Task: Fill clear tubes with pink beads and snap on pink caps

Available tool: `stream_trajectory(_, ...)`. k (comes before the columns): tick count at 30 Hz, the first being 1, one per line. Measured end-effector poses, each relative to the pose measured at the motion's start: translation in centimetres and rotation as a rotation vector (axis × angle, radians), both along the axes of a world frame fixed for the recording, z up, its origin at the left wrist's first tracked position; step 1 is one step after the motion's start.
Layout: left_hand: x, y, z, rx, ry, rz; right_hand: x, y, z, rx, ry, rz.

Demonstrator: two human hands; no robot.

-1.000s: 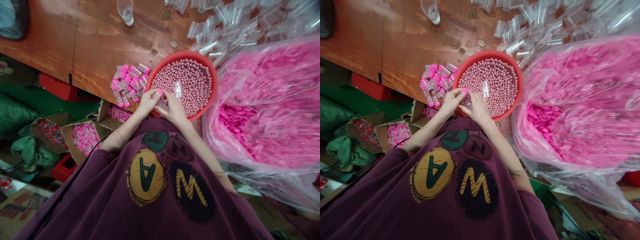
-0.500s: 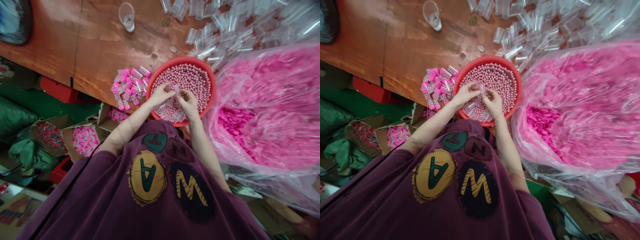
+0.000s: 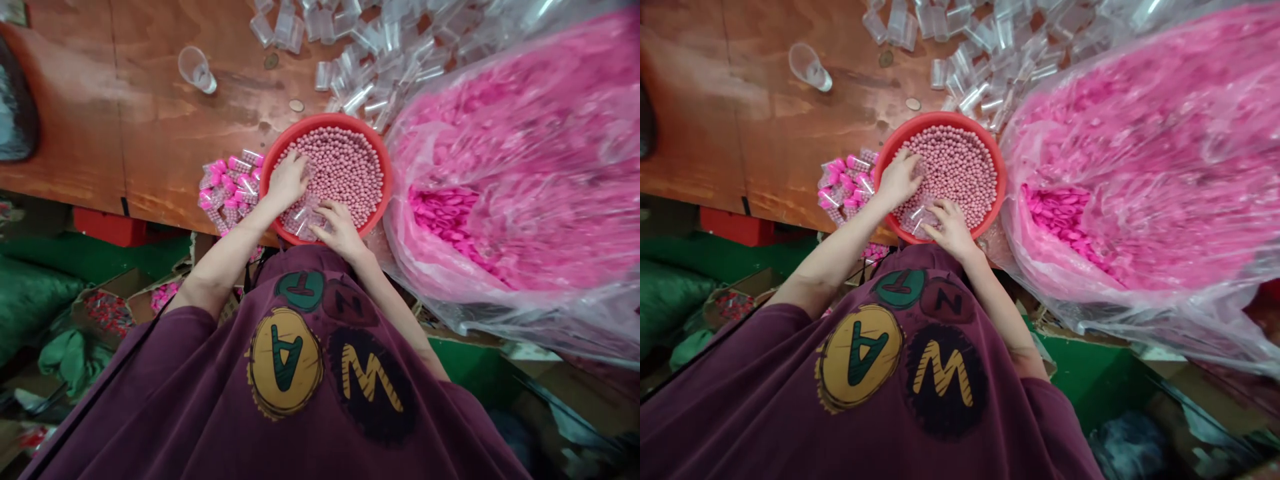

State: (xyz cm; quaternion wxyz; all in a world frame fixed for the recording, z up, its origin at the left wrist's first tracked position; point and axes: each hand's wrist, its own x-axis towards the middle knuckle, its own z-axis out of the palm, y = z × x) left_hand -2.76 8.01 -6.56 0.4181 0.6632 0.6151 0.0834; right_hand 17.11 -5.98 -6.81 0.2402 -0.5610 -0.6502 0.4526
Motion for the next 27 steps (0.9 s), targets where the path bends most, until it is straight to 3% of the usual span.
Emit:
stream_trajectory(2, 1.3, 0.2, 0.3, 0.013, 0.191, -0.159, 2.4, -0.8, 0.7, 0.035, -0.047, -0.064)
stream_trajectory(4, 3.0, 0.1, 0.2, -0.010, 0.286, -0.234, 6.5, -1.6, 0.7, 0.065, -0.121, -0.253)
stream_trajectory(7, 5.9, -0.2, -1.0, -0.023, 0.278, -0.258, 14.1, -3.0, -0.3, 0.056, -0.334, -0.641)
stream_trajectory(9, 7.6, -0.5, -2.3, -0.023, 0.186, -0.229, 18.5, -3.5, -1.4, -0.007, -0.464, -0.796)
stream_trajectory(12, 9.3, -0.8, -4.8, -0.033, -0.031, -0.112, 21.6, -3.1, -3.4, -0.119, -0.545, -0.765)
stream_trajectory(16, 9.2, -0.5, -6.8, -0.053, -0.236, 0.032, 21.2, -1.8, -5.5, -0.185, -0.553, -0.638)
stream_trajectory(19, 7.7, -0.4, -5.6, -0.056, -0.281, 0.031, 20.8, -2.1, -5.5, -0.109, -0.495, -0.698)
stream_trajectory(22, 6.0, -1.2, -2.5, -0.084, -0.367, 0.067, 21.1, -3.3, -4.4, -0.014, -0.397, -0.795)
stream_trajectory(27, 4.5, -4.1, 2.3, -0.413, -0.784, 0.270, 20.7, -3.6, -2.6, 0.201, -0.227, -0.930)
